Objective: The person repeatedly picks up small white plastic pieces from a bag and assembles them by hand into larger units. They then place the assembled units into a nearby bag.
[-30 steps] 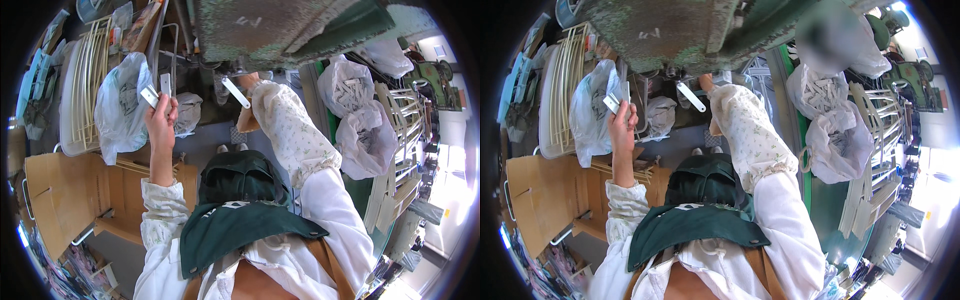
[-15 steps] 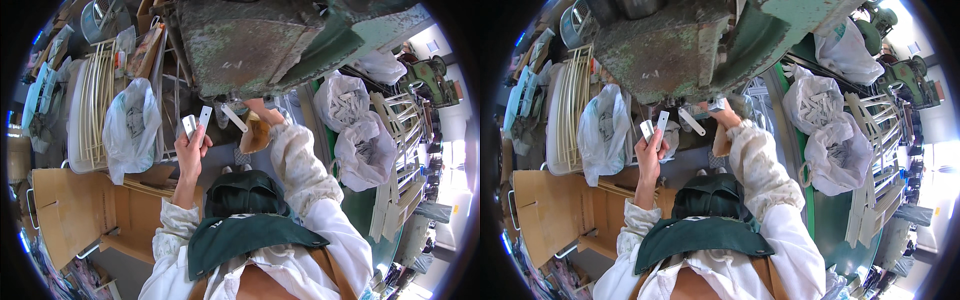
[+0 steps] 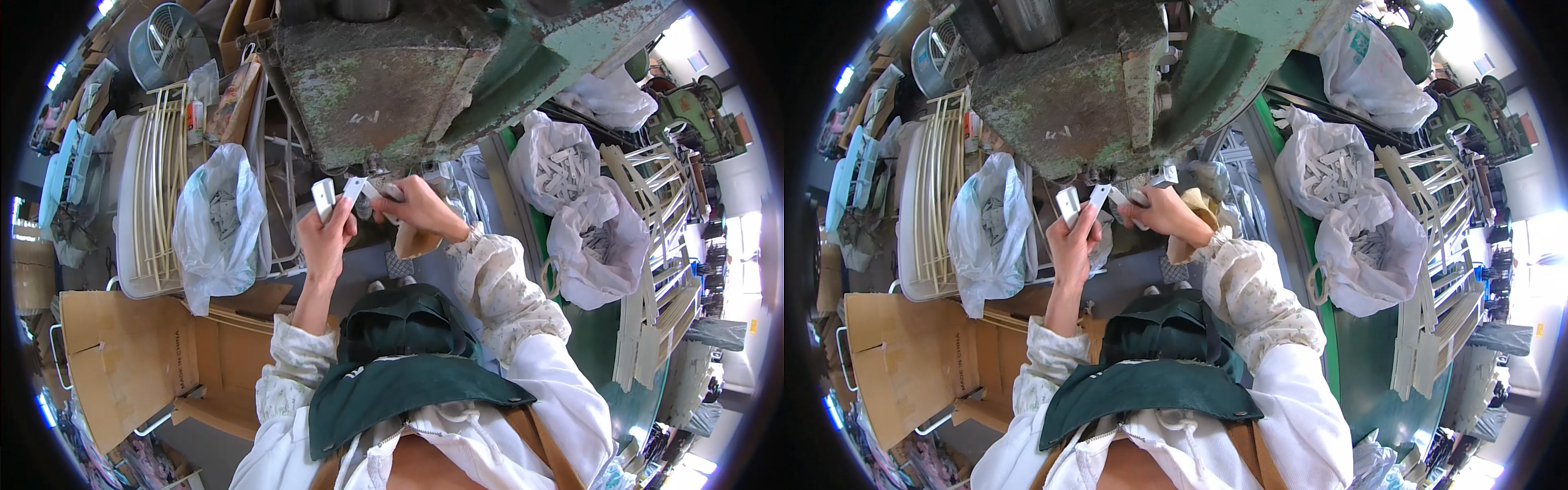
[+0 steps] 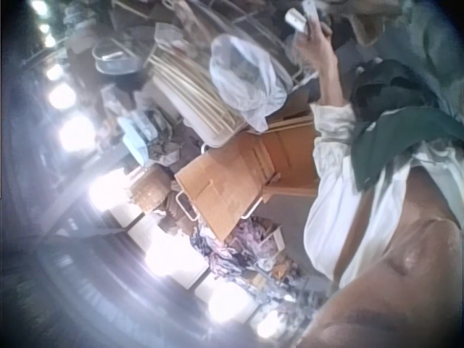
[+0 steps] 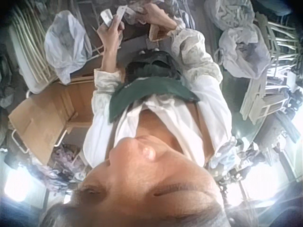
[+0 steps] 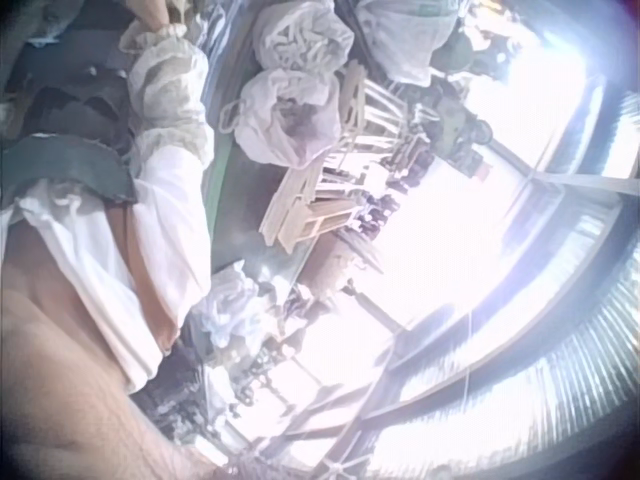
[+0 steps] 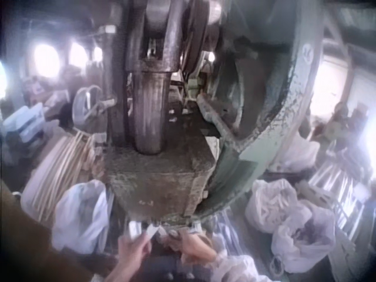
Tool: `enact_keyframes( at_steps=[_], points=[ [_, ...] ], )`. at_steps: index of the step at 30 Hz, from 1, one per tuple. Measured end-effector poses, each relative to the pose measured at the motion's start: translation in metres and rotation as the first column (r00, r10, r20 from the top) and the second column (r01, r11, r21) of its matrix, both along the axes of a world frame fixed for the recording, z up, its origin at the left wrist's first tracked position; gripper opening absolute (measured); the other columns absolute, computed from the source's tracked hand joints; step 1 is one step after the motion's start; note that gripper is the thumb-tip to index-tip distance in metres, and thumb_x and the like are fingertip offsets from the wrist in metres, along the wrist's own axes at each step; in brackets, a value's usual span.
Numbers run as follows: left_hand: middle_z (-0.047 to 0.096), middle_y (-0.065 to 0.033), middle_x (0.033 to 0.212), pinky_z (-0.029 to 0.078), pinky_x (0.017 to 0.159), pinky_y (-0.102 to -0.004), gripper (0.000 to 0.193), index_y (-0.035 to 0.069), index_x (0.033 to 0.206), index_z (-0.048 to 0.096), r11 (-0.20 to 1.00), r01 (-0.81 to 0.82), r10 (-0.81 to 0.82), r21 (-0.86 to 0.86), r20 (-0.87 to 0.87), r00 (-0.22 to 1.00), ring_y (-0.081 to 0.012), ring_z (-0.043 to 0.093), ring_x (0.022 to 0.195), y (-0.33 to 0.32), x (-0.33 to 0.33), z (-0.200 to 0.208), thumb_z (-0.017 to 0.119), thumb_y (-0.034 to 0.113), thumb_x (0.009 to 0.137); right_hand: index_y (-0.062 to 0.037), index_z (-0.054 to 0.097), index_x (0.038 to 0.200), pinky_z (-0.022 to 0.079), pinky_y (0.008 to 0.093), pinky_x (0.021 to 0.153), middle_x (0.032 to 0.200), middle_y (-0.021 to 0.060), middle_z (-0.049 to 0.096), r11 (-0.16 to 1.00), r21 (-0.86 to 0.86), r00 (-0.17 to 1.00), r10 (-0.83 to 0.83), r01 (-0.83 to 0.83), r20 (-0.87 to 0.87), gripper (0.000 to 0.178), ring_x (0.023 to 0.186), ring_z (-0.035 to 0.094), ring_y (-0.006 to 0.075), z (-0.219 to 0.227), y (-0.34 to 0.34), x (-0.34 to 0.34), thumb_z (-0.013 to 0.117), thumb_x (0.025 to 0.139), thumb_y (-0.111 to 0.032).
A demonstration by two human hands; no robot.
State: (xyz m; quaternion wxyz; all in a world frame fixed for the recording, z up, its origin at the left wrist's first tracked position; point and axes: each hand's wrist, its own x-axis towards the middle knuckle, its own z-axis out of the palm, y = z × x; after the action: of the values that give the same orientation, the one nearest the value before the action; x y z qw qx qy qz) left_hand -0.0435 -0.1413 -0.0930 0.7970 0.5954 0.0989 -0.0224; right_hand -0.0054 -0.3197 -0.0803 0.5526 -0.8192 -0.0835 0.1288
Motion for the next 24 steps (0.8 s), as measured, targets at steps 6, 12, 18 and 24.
enact_keyframes(
  at_steps=[6, 12, 18, 24],
  points=[
    [0.05, 0.001, 0.054, 0.028, 0.041, -0.0191, 0.023, -0.001, 0.074, 0.061, 0.99, 0.028, -0.029, 0.142, 0.001, 1.0, -0.0039, 0.042, 0.045, -0.002, 0.013, 0.003, 0.063, 0.017, 0.088, -0.0003, 0.064, 0.07, 0.041, 0.0233, 0.052, 0.06, 0.0002, 0.062, 0.979, 0.202, 0.993, 0.042, -0.02, -0.107, 0.025, 0.055, 0.05, 0.0054, -0.004, 0.003, -0.011, 0.065, 0.086, -0.02],
    [0.05, 0.0009, 0.053, 0.028, 0.039, -0.0188, 0.023, 0.0, 0.072, 0.06, 0.984, 0.078, -0.08, 0.161, 0.003, 0.997, -0.0028, 0.041, 0.043, 0.003, 0.013, 0.006, 0.064, 0.017, 0.088, 0.0002, 0.067, 0.079, 0.036, 0.0221, 0.048, 0.061, 0.002, 0.063, 0.968, 0.251, 0.981, 0.052, -0.004, -0.186, 0.022, 0.052, 0.049, 0.0055, -0.011, 0.003, -0.004, 0.064, 0.086, -0.02],
    [0.048, 0.0036, 0.056, 0.027, 0.04, -0.0184, 0.016, -0.001, 0.083, 0.063, 0.996, 0.013, -0.015, 0.089, 0.021, 1.0, -0.002, 0.041, 0.045, -0.006, 0.016, -0.001, 0.064, 0.014, 0.086, -0.0009, 0.068, 0.08, 0.033, 0.0217, 0.045, 0.06, 0.0011, 0.063, 0.973, 0.231, 0.978, 0.054, -0.006, -0.201, 0.021, 0.05, 0.047, 0.004, -0.012, 0.001, -0.004, 0.064, 0.086, -0.021],
    [0.049, 0.0037, 0.057, 0.027, 0.039, -0.0181, 0.015, -0.001, 0.08, 0.062, 0.997, -0.059, 0.061, 0.048, -0.058, 0.996, -0.0018, 0.041, 0.045, -0.011, 0.013, -0.019, 0.065, 0.013, 0.085, 0.0002, 0.067, 0.081, 0.04, 0.023, 0.055, 0.062, 0.0023, 0.063, 0.976, 0.218, 0.968, 0.036, 0.019, -0.247, 0.02, 0.059, 0.054, 0.0068, -0.005, 0.0, -0.005, 0.063, 0.086, -0.018]
  ],
)
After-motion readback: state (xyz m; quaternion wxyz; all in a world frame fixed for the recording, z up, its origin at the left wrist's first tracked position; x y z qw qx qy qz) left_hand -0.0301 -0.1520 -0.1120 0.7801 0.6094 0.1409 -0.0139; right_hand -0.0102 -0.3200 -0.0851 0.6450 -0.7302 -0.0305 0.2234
